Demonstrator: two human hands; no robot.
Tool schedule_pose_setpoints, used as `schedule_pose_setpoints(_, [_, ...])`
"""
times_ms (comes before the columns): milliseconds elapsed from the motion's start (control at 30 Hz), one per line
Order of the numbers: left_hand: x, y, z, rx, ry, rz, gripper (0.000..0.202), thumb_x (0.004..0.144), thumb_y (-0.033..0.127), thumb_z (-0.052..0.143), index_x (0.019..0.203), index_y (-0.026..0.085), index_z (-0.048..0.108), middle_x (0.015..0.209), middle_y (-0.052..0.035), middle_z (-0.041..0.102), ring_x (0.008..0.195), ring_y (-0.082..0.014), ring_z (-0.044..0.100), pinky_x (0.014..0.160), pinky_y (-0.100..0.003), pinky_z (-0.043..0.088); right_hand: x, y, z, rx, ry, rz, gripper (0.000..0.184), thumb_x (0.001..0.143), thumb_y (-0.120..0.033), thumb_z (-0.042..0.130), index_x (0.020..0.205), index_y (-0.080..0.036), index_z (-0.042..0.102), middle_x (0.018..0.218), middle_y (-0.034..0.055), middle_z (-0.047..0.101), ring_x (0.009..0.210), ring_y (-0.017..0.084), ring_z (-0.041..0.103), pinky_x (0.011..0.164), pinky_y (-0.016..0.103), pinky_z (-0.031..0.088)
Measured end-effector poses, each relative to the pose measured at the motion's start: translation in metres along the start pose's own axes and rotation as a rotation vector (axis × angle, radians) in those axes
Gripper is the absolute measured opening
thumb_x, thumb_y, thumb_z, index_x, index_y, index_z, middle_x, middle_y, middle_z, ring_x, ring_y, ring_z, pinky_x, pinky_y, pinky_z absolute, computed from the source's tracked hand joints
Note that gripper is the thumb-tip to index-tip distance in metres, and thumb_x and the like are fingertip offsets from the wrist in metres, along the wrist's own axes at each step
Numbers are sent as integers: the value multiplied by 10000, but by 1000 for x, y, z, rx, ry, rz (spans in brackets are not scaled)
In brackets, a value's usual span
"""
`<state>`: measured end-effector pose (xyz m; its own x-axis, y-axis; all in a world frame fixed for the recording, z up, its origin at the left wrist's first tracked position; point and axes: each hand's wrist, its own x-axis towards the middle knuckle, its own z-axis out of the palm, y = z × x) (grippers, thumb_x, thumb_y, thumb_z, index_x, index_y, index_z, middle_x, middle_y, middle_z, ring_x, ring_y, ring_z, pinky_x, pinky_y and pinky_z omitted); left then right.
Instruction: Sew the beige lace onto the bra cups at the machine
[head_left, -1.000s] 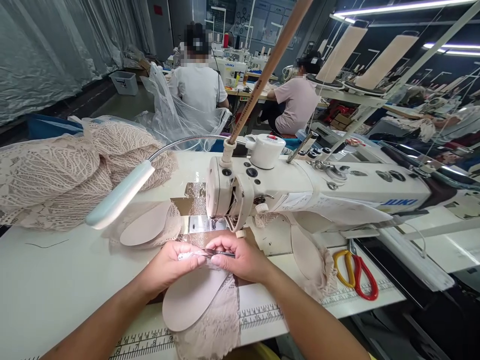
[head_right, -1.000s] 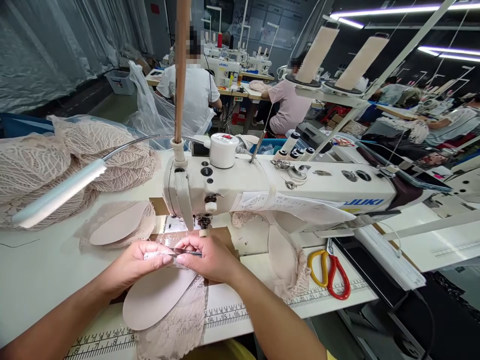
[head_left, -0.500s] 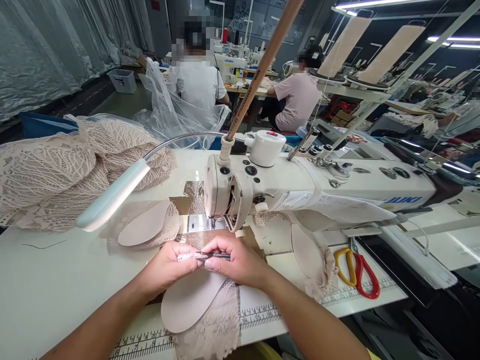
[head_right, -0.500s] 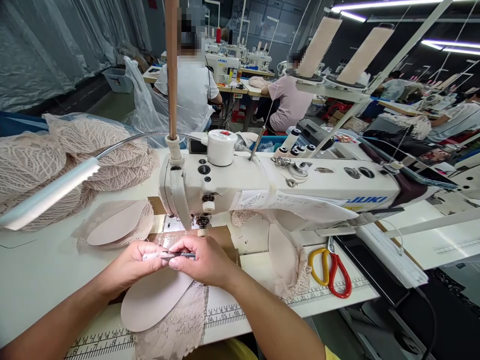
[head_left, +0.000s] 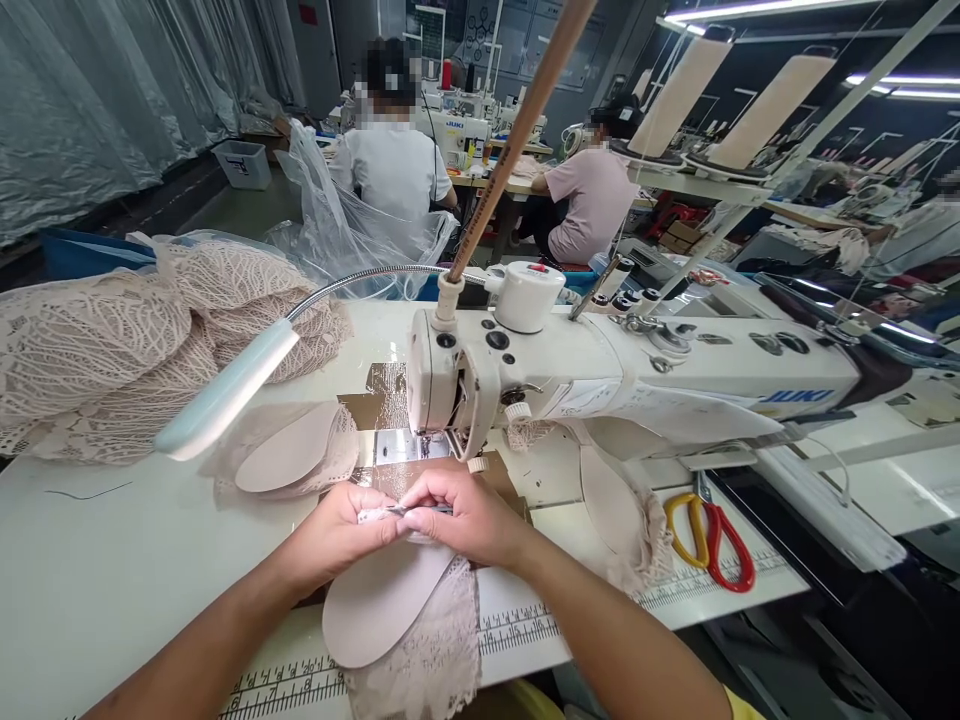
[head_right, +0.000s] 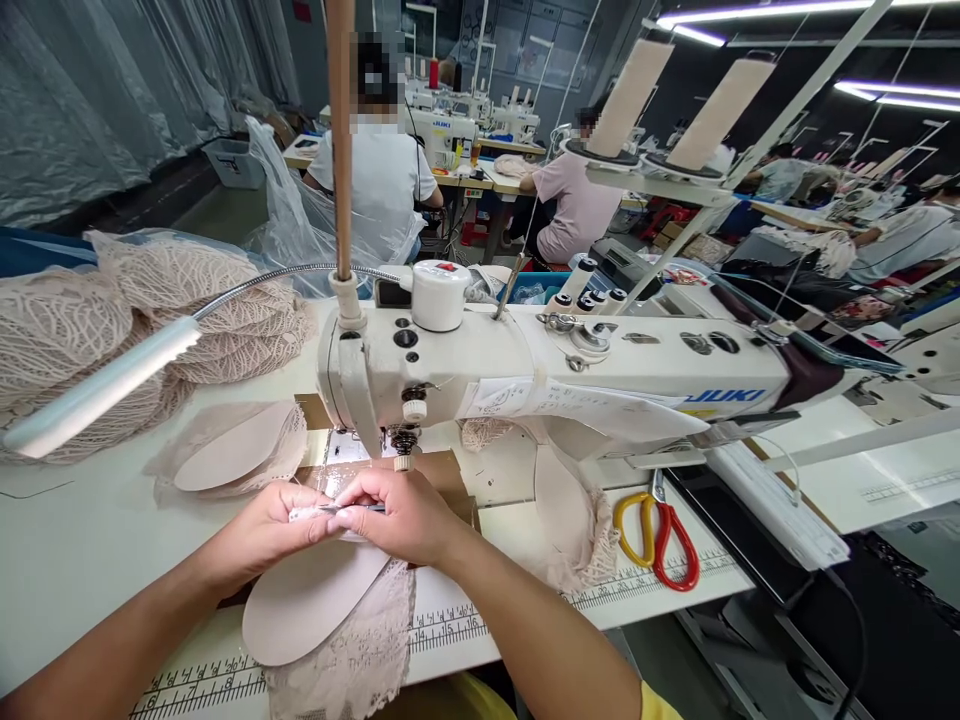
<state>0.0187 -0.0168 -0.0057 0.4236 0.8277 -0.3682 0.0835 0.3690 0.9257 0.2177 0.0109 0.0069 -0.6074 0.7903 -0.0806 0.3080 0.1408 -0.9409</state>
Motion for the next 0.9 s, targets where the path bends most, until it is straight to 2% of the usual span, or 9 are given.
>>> schedule_pose_setpoints(100, [0,3,2,14,-5,-11,312,749,435,700,629,148,668,562,1,530,532,-113,386,501,-245,282,3,4,1,75,53,25,126,823,-301,604,848,-192,662,790,5,641,721,130,575,639,237,441])
schedule_pose_setpoints(267, [-1,4,0,-5,18,-35,308,731,470,709,759,163,715,691,-38,654,611,-160,530,549,-252,390,2,16,-5,233,69,105,204,856,-356,566,933,-172,609,698,-11,582,618,106,534,597,227,426])
schedule_pose_setpoints(367, [-9,5,-9,118,51,-36,409,723,489,708,996,184,707,833,-58,694,689,-197,589,573,-254,433,-1,20,-9,212,55,85,271,852,-403,579,988,-170,599,743,-3,577,654,109,538,633,236,438])
schedule_pose_setpoints(467, [-26,8,-20,370,183,-19,547,731,486,698,1210,230,627,967,-58,701,776,-233,616,626,-268,467,-4,21,-12,132,84,52,388,790,-439,657,1066,-174,592,822,7,576,778,138,560,735,262,454])
schedule_pose_setpoints(600, [-47,23,-33,613,374,-9,529,760,523,648,1216,257,618,1057,-51,693,921,-272,628,745,-297,490,-8,16,-13,-55,152,29,324,803,-411,641,1049,-204,606,761,-12,579,747,149,560,710,267,447])
schedule_pose_setpoints(667, [-49,32,-40,703,443,37,508,766,541,628,1188,259,633,1170,-54,653,1051,-292,590,800,-301,484,-9,11,-9,-157,180,-54,205,846,-352,582,984,-205,621,777,3,616,727,153,567,680,264,444])
schedule_pose_setpoints(733, [-42,41,-49,803,508,106,505,781,556,588,1186,257,629,1306,-50,569,1147,-306,533,796,-303,480,-10,5,-1,-285,157,-217,135,869,-261,517,912,-205,632,817,25,648,741,159,578,670,262,441])
schedule_pose_setpoints(833, [-18,47,-68,916,594,160,583,766,541,571,1252,217,575,1451,-64,414,1233,-338,451,806,-326,461,-11,-3,17,-544,-15,-503,161,826,-182,504,909,-214,639,1032,61,655,813,174,586,655,261,428])
schedule_pose_setpoints(900, [-1,45,-80,918,610,151,683,695,480,641,1290,162,535,1448,-122,405,1269,-370,401,880,-359,421,-11,-6,26,-694,-155,-605,162,792,-164,527,907,-212,631,1126,63,628,854,178,582,644,257,414])
